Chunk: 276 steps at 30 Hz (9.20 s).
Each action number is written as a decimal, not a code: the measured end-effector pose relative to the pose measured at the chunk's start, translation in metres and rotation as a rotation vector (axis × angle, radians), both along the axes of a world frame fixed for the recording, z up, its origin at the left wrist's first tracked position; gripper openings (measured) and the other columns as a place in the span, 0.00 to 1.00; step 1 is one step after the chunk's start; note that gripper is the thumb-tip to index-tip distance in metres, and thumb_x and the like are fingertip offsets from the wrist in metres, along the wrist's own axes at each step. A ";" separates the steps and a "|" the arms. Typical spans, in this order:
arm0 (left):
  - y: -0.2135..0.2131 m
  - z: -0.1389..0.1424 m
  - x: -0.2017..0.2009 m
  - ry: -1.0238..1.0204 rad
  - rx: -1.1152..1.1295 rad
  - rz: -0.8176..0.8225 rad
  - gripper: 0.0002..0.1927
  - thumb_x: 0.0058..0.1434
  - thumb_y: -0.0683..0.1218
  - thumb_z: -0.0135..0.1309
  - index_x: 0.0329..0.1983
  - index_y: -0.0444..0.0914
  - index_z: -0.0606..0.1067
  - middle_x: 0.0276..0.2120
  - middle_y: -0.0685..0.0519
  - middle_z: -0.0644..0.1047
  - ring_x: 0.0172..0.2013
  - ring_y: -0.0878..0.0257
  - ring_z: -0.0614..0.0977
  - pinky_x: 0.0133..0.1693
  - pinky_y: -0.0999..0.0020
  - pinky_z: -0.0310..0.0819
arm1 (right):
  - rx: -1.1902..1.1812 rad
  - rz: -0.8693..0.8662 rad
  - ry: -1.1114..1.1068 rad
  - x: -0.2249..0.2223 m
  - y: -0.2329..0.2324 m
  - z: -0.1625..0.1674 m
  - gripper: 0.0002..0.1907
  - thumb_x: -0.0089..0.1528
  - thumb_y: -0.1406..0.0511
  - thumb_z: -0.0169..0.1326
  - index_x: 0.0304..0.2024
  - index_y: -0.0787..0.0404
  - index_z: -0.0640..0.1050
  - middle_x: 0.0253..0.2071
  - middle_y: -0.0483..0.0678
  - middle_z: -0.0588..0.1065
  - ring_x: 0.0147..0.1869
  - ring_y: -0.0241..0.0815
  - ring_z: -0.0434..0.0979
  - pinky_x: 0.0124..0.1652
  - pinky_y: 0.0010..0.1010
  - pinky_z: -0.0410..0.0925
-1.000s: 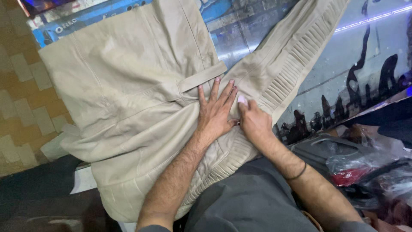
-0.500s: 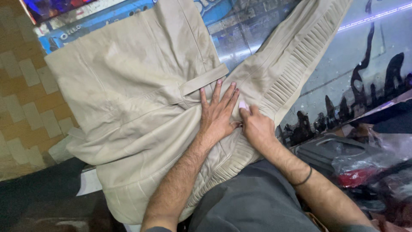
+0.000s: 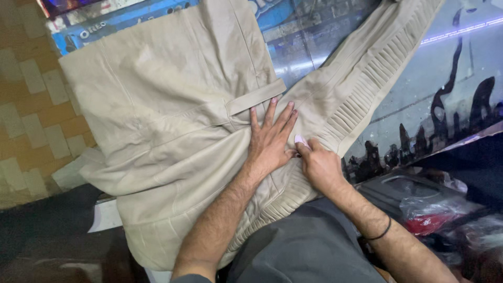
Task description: The person wipes the pleated seam area of a beige leather garment laid on a work table, rubbing along the stitching with a pink cloth held in the right hand while the left hand holds the fabric flat. They periodically reposition the cloth and continue rubbing along the same seam and adjacent panels.
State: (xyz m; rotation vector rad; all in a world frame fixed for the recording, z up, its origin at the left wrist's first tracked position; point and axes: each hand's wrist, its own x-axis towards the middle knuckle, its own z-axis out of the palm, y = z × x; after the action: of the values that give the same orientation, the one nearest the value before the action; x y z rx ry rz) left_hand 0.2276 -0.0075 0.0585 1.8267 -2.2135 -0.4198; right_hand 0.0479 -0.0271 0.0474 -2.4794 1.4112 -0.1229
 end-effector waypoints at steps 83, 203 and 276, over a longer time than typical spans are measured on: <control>-0.068 -0.006 0.042 0.206 0.027 -0.316 0.39 0.47 0.50 0.68 0.65 0.43 0.72 0.69 0.48 0.62 0.72 0.47 0.55 0.66 0.44 0.46 | -0.011 -0.184 0.123 0.035 0.012 0.001 0.21 0.58 0.70 0.51 0.55 0.59 0.75 0.43 0.54 0.72 0.37 0.56 0.81 0.32 0.46 0.74; -0.065 -0.005 0.027 0.116 0.043 -0.450 0.67 0.39 0.57 0.74 0.77 0.40 0.47 0.71 0.55 0.63 0.75 0.48 0.50 0.70 0.33 0.23 | -0.012 -0.271 0.099 0.029 0.020 0.017 0.16 0.59 0.65 0.51 0.49 0.48 0.81 0.40 0.49 0.77 0.35 0.56 0.81 0.31 0.47 0.73; -0.066 -0.004 0.029 0.388 0.060 -0.475 0.57 0.50 0.49 0.66 0.77 0.40 0.46 0.71 0.49 0.64 0.75 0.47 0.52 0.70 0.36 0.25 | 0.052 -0.384 0.006 0.006 0.006 0.012 0.19 0.62 0.65 0.50 0.54 0.50 0.81 0.42 0.49 0.77 0.43 0.55 0.81 0.39 0.46 0.73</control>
State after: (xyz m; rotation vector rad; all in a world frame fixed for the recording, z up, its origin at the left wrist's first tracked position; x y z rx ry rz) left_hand 0.2564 -0.0735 0.0542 1.0997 -2.3412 -0.8546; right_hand 0.0540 -0.0213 0.0597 -2.1419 1.8516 -0.1545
